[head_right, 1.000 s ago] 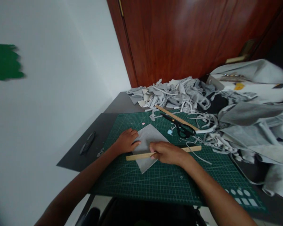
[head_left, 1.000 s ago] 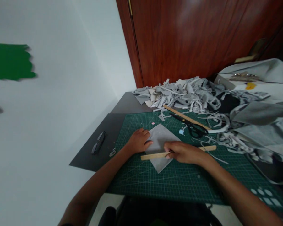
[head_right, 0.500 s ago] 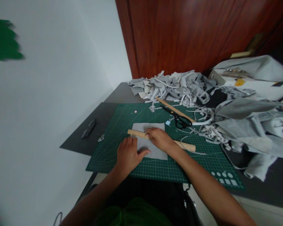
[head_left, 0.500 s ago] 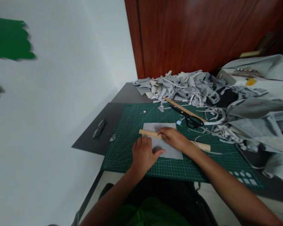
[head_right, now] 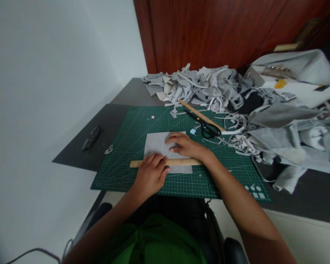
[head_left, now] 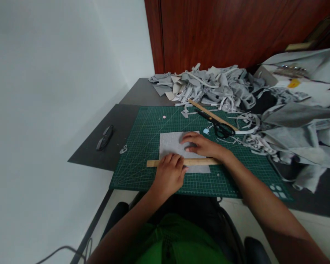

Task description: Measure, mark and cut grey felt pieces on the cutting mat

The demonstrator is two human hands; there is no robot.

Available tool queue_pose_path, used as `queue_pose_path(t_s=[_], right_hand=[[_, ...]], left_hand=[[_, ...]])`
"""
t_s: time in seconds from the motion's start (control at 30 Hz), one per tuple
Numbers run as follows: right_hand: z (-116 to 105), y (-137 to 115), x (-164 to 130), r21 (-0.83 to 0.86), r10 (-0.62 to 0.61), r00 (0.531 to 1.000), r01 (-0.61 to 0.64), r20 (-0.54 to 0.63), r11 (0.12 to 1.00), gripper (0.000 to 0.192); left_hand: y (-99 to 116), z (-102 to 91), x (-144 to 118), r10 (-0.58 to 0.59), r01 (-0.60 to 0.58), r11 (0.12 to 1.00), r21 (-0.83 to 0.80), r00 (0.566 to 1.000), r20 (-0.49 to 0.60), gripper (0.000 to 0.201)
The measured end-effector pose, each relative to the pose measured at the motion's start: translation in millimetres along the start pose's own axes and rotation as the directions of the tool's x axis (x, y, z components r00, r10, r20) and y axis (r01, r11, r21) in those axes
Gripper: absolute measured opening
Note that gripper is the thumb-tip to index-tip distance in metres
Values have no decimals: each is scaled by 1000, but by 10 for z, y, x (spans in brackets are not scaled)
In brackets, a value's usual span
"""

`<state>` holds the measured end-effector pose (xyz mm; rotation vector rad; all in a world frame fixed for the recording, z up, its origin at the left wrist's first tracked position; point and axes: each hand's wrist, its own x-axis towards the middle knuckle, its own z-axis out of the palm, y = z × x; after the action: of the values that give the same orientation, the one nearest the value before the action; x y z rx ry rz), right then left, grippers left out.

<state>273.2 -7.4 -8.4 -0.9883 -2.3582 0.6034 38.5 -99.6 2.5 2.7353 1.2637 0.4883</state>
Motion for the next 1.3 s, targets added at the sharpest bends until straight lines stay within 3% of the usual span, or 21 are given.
queue_pose_path(t_s=[0.17, 0.4, 0.63, 0.8, 0.9, 1.03, 1.07, 1.17, 1.3], right_hand=[[-19, 7, -14, -37, 33, 999, -32, 27, 999, 31], [6, -60, -34, -159, 176, 984, -171, 17, 972, 45], [58, -138, -26, -276, 287, 958, -276, 0, 921, 55], [84, -131, -23, -264, 308, 951, -302, -21, 916, 60], [88, -134, -21, -277, 323, 946, -318, -30, 906, 60], [98, -154, -27, -307, 356, 933, -352, -48, 884, 61], [98, -155, -32, -310, 352, 934, -351, -53, 884, 62], [92, -126, -43, -314, 324, 942, -334, -83, 889, 62], [75, 4, -35, -289, 321, 928, -365, -189, 885, 56]], left_hand=[[46, 30, -94, -17, 15, 999, -33, 998, -54, 23], [-114, -21, -20, 63, -59, 980, -188, 998, 17, 17], [-198, -116, -1, 67, -56, 988, -143, 995, 71, 20], [-147, -97, -28, 42, -42, 993, -106, 999, -4, 18], [59, -8, -98, 91, -93, 994, -62, 995, -39, 48], [400, 210, -233, 121, -119, 992, -32, 991, 58, 110], [458, 262, -261, 106, -106, 994, 0, 991, 87, 118], [532, 344, -304, 76, -83, 995, 51, 990, 115, 119], [478, 287, -290, 113, -119, 992, 31, 984, 138, 119]])
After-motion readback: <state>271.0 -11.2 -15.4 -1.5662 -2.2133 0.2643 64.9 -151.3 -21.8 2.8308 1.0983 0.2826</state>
